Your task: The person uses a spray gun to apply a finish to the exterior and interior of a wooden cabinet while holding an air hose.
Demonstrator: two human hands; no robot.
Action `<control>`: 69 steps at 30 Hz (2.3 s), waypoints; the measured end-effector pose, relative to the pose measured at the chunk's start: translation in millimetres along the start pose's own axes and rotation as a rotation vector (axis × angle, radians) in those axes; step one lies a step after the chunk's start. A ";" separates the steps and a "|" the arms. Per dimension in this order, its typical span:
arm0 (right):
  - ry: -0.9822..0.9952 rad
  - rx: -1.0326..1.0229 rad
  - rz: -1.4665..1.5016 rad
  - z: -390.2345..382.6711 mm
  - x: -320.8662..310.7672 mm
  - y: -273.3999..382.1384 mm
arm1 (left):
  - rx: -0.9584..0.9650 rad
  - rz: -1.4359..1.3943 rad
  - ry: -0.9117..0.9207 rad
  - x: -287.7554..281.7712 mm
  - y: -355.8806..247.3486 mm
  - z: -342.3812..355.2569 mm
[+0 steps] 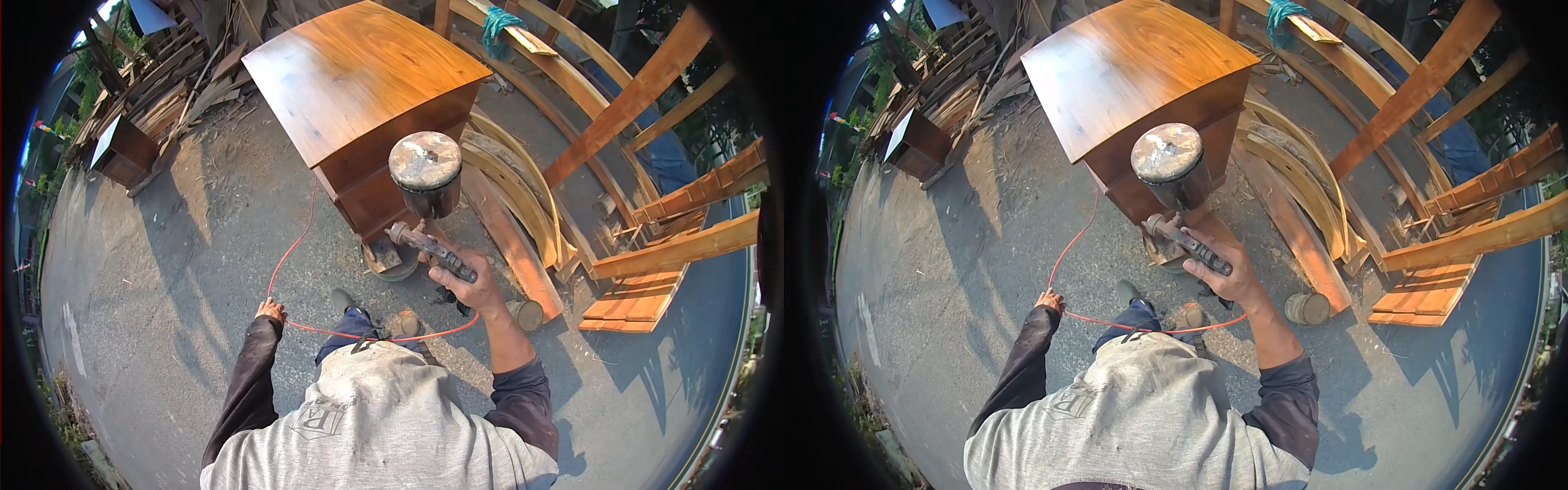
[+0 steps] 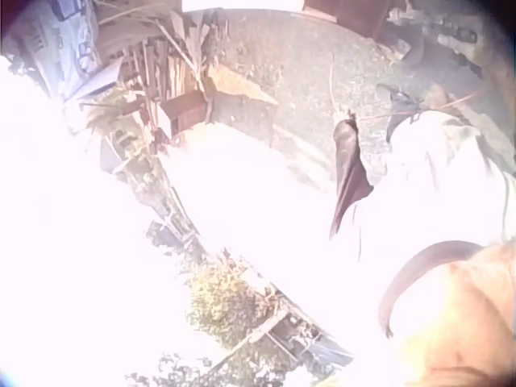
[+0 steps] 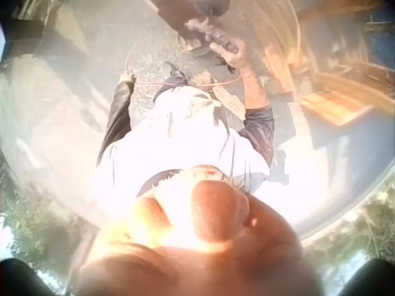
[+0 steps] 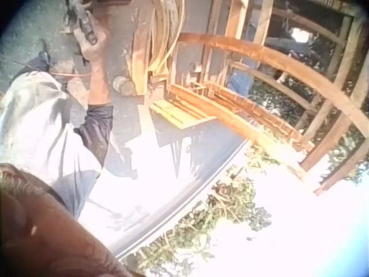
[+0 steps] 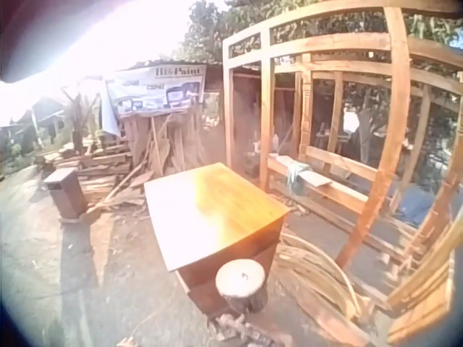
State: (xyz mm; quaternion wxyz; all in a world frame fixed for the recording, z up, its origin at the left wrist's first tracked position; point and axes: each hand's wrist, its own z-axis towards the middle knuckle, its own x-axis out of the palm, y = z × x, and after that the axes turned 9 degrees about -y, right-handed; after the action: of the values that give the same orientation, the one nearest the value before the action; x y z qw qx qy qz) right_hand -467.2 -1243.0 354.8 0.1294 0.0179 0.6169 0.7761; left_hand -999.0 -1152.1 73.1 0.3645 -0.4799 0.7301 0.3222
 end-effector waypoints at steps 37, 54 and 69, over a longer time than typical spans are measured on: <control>-0.639 -0.055 -0.356 -55.8 239.0 -121.5 | 0.191 0.183 0.110 45.3 157.5 5.6; -0.755 0.281 -0.360 -100.7 300.5 -296.2 | 0.222 0.170 0.096 82.9 224.6 19.2; -0.748 0.256 -0.290 -101.9 283.1 -238.2 | 0.255 0.210 0.145 71.4 189.5 21.7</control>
State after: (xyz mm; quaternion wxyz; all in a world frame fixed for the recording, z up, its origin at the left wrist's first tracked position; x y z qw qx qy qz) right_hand -717.1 -1228.2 64.0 0.4491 0.2274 0.6151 0.6069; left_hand -1191.0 -1104.7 24.5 0.3331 -0.3729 0.8355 0.2280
